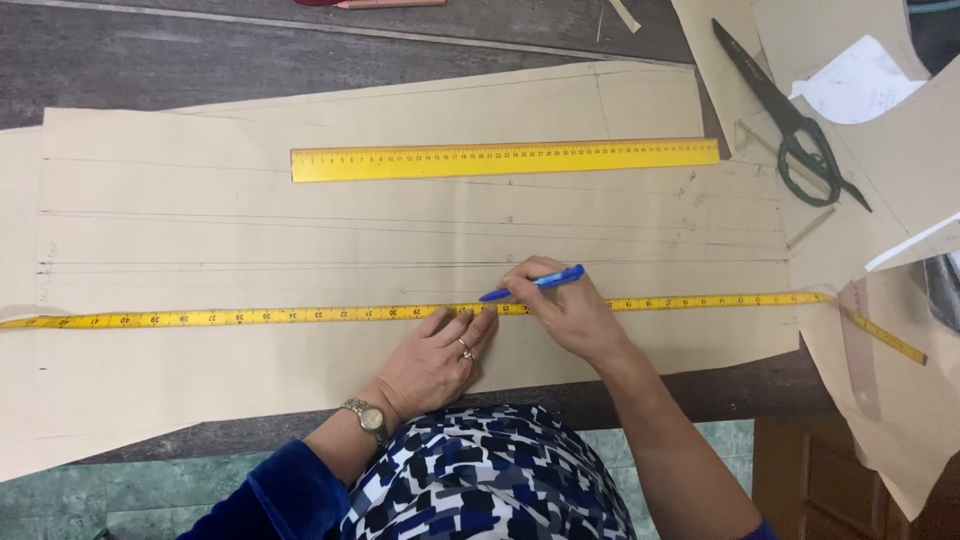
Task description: The person uses a yellow ruler and a flexible measuring tape to measure and mark lines on a large piece of beige fabric. They draw straight lines with a blue pen along the ruler and make small marks at specific intervals using the measuring tape.
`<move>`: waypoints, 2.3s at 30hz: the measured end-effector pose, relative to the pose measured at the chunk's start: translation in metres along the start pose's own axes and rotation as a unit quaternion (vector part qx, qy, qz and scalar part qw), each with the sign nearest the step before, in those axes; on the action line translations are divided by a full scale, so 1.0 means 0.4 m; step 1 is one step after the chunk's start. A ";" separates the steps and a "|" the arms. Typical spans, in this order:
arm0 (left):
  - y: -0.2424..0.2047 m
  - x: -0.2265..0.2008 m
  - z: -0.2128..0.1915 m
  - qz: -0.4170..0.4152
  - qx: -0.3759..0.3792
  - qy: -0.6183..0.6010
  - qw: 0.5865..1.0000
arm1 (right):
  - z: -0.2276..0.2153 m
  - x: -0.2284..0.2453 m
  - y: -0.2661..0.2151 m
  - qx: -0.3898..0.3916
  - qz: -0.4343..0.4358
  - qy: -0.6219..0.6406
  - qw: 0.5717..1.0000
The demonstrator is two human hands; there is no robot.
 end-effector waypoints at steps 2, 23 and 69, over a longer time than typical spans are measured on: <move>0.002 0.001 -0.005 0.000 0.003 0.003 1.000 | 0.004 0.007 0.002 0.003 0.002 -0.008 1.000; -0.105 0.110 -0.019 -0.302 0.156 -0.037 0.939 | -0.217 -0.134 0.171 -0.094 -0.002 -0.254 0.963; -0.621 0.289 -0.288 -0.477 -0.032 0.199 0.855 | 0.006 0.035 -0.028 -0.217 0.050 -0.078 0.972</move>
Point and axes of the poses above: each hand's wrist, its own y-axis towards the middle knuckle, its own z-axis out of the palm, x = y × z, the point moved 1 cm from there along y, towards the middle knuckle, and after that the axes turned 1 degree about y, right-handed, at the moved point
